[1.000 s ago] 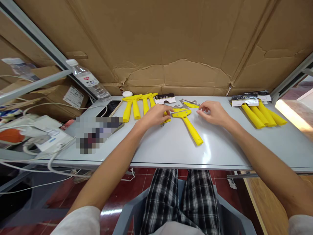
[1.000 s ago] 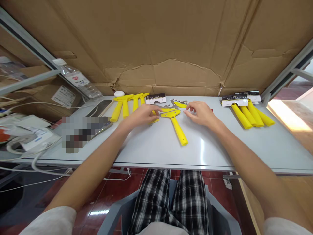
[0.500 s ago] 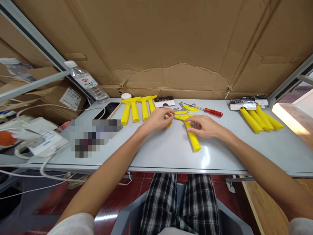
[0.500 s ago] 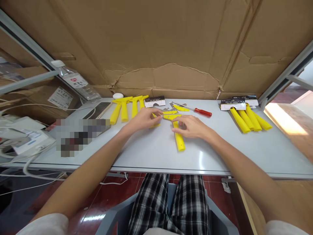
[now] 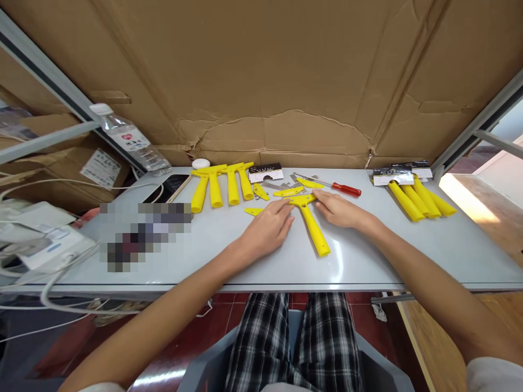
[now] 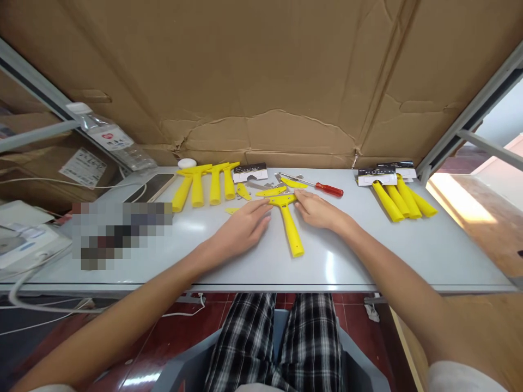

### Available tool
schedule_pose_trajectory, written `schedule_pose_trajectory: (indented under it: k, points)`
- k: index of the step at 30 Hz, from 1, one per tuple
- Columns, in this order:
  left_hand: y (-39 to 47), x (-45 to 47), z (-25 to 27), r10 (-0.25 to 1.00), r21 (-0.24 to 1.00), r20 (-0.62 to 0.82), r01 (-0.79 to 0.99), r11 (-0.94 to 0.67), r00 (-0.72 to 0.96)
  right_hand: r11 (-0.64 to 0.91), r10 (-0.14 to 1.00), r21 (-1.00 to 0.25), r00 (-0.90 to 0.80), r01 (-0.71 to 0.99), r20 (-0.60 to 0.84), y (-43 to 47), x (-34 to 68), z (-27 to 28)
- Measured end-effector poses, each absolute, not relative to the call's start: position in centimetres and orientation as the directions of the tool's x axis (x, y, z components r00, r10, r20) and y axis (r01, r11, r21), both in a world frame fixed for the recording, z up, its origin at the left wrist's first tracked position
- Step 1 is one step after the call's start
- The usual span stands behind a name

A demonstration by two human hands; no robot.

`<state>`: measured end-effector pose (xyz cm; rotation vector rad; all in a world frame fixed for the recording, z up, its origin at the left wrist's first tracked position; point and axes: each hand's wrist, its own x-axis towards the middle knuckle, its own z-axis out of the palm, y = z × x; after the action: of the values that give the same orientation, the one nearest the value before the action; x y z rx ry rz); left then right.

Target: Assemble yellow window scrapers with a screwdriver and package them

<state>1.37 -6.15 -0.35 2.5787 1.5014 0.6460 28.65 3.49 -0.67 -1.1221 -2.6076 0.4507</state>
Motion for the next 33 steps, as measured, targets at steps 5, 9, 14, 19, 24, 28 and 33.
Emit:
schedule_pose_trajectory:
  k: [5, 9, 14, 19, 24, 28, 33]
  points:
    - [-8.4, 1.0, -2.4, 0.864, 0.271, 0.307, 0.834, -0.482, 0.399, 0.615, 0.754, -0.33, -0.657, 0.717, -0.024, 2.9, 27.9, -1.2]
    - [-7.7, 0.4, -2.9, 0.88, 0.262, 0.231, 0.845, -0.466, 0.414, 0.591, 0.785, -0.286, -0.619, 0.754, -0.008, 2.5, 27.5, -1.7]
    - [-6.3, -0.1, -2.5, 0.883, 0.277, 0.189, 0.84, -0.467, 0.429, 0.508, 0.856, -0.23, -0.517, 0.83, 0.022, 1.3, 27.2, -2.6]
    - [-6.4, 0.1, -2.9, 0.898, 0.286, 0.198, 0.853, -0.436, 0.393, 0.426, 0.902, -0.191, -0.43, 0.884, 0.021, -1.2, 27.0, -2.2]
    - [-6.7, 0.5, -3.0, 0.895, 0.24, 0.169, 0.864, -0.443, 0.412, 0.38, 0.924, -0.157, -0.38, 0.911, 0.034, -4.1, 27.4, -1.6]
    - [-6.7, 0.7, -3.0, 0.896, 0.2, 0.163, 0.875, -0.44, 0.413, 0.391, 0.92, -0.14, -0.392, 0.91, 0.019, -5.0, 27.5, -1.6]
    - [-6.7, 0.9, -3.0, 0.897, 0.185, 0.158, 0.88, -0.437, 0.412, 0.392, 0.92, -0.115, -0.392, 0.913, 0.027, -4.9, 27.5, -1.6]
